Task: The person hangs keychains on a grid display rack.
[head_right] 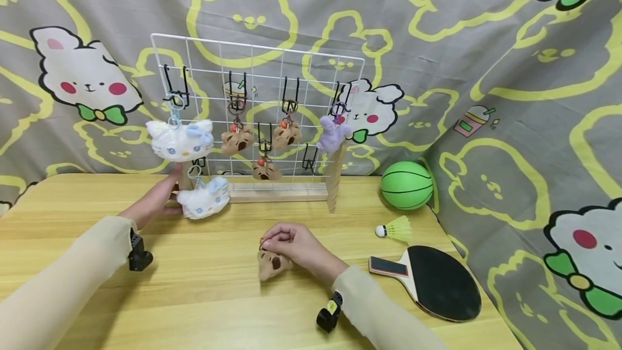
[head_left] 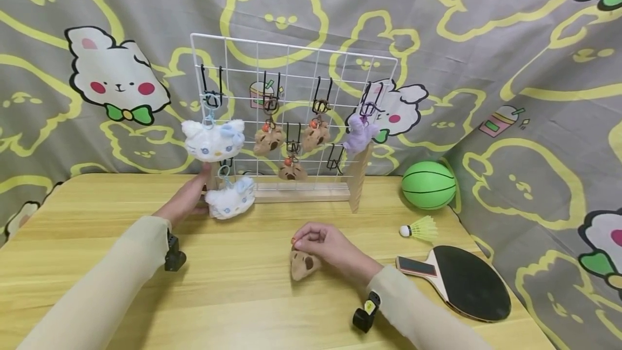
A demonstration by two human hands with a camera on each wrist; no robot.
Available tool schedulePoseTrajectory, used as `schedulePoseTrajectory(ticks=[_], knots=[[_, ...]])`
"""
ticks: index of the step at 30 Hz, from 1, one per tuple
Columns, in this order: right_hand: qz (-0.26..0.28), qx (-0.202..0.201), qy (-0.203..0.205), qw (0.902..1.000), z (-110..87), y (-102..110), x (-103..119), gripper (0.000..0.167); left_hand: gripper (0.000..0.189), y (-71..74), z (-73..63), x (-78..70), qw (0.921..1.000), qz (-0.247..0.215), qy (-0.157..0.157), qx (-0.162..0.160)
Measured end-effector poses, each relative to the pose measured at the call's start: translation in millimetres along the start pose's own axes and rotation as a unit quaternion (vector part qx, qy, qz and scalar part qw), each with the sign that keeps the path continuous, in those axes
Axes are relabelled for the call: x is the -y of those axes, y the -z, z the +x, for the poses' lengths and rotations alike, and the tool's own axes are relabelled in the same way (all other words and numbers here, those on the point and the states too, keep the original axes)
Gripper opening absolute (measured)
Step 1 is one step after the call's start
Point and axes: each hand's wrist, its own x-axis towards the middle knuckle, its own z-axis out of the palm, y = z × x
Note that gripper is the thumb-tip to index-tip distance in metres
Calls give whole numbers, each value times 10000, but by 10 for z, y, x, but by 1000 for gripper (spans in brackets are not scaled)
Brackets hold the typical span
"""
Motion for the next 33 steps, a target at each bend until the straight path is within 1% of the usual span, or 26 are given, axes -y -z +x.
schedulePoseTrajectory(ticks=[5, 9, 12, 15, 19, 25, 28, 33], knots=[[-78, -444, 288, 9986, -44, 81, 55, 27, 104, 0, 11, -3, 10000, 3, -30, 16], [-548, -551, 703, 9945, -61, 137, 129, 28, 104, 3, 10, -7, 10000, 1, -35, 15], [-873, -644, 887, 9901, -63, 183, 188, 27, 104, 6, 5, -9, 10000, -5, -4, 1], [-950, -810, 820, 9888, -64, 234, 243, 28, 104, 3, -2, -9, 10000, -23, 29, -7], [-1003, -1241, 700, 9847, -58, 316, 316, 29, 104, -5, -5, -5, 10000, -54, 2, -6], [-1115, -2089, 730, 9688, -2, 506, 410, 28, 104, 2, -16, 2, 10000, -9, -13, -4], [-1061, -2471, 687, 9607, 31, 617, 433, 28, 104, 8, -21, 4, 10000, 30, -13, -8], [-774, -2826, 632, 9540, 62, 755, 469, 33, 103, 3, -14, 1, 10000, 34, -35, -1]])
